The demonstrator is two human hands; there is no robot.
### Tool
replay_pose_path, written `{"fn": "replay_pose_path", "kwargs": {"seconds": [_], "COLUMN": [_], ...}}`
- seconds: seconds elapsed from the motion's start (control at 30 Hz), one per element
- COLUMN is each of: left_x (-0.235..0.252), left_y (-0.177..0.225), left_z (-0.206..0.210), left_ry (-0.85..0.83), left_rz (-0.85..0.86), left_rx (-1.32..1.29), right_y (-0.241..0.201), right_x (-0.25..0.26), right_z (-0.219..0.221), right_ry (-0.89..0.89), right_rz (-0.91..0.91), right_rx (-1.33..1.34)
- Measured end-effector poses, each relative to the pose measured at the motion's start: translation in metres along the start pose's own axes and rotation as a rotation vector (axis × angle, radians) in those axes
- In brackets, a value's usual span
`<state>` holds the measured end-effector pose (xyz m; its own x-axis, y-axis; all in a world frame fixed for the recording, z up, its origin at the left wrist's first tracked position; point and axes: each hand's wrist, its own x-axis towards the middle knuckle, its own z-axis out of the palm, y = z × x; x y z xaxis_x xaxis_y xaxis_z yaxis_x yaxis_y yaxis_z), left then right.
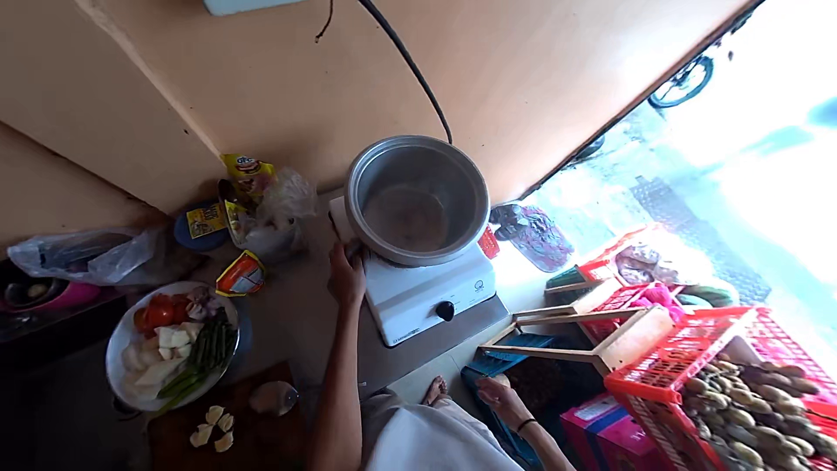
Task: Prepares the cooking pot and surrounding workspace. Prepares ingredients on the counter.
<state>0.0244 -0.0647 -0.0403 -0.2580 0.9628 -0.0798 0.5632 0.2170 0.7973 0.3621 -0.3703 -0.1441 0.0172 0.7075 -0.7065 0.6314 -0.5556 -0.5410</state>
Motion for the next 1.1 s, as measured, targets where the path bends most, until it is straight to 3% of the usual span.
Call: {"fn": "replay_pose_path", "kwargs": {"seconds": [0.13, 0.23, 0.3, 0.37, 0.47, 0.57, 0.63, 0.7, 0.8, 0.83, 0.93, 1.1], "left_x": [-0.104, -0.156, -0.176, -0.197, -0.239, -0.265, -0.275, -0.28, -0.272, -0.261, -0.2, -0.106], "left_y": [0.017, 0.027, 0.026, 0.024, 0.02, 0.033, 0.051, 0.074, 0.09, 0.093, 0.105, 0.116], "left_z": [0.011, 0.038, 0.062, 0.087, 0.118, 0.111, 0.097, 0.087, 0.077, 0.07, 0.025, -0.027], "left_ry": [0.083, 0.349, 0.429, 0.346, 0.081, -0.074, -0.08, -0.179, -0.525, -0.501, -0.137, 0.092], "left_rz": [-0.054, 0.1, 0.225, 0.263, 0.228, 0.14, 0.112, 0.09, 0.059, 0.034, -0.123, -0.394], "left_rx": [0.225, 0.445, 0.571, 0.64, 0.568, 0.179, -0.076, -0.264, -0.403, -0.44, -0.647, -0.966], "right_y": [0.027, 0.037, 0.04, 0.037, 0.015, -0.02, -0.043, -0.062, -0.082, -0.089, -0.099, -0.113], "right_x": [-0.002, 0.001, 0.005, 0.009, 0.005, -0.007, -0.022, -0.039, -0.055, -0.056, -0.055, -0.036], "right_z": [0.008, 0.002, -0.006, -0.015, -0.031, -0.042, -0.049, -0.052, -0.047, -0.05, -0.061, -0.07], "right_ry": [-0.117, -0.13, -0.124, -0.118, -0.08, 0.071, 0.014, -0.099, -0.146, -0.151, -0.086, 0.136], "right_rz": [0.013, -0.034, -0.068, -0.112, -0.25, -0.399, -0.387, -0.383, -0.322, -0.266, -0.198, -0.379], "right_rx": [-0.109, -0.097, -0.089, -0.094, 0.044, 0.434, 0.729, 0.971, 1.282, 1.332, 1.345, 1.28]}}
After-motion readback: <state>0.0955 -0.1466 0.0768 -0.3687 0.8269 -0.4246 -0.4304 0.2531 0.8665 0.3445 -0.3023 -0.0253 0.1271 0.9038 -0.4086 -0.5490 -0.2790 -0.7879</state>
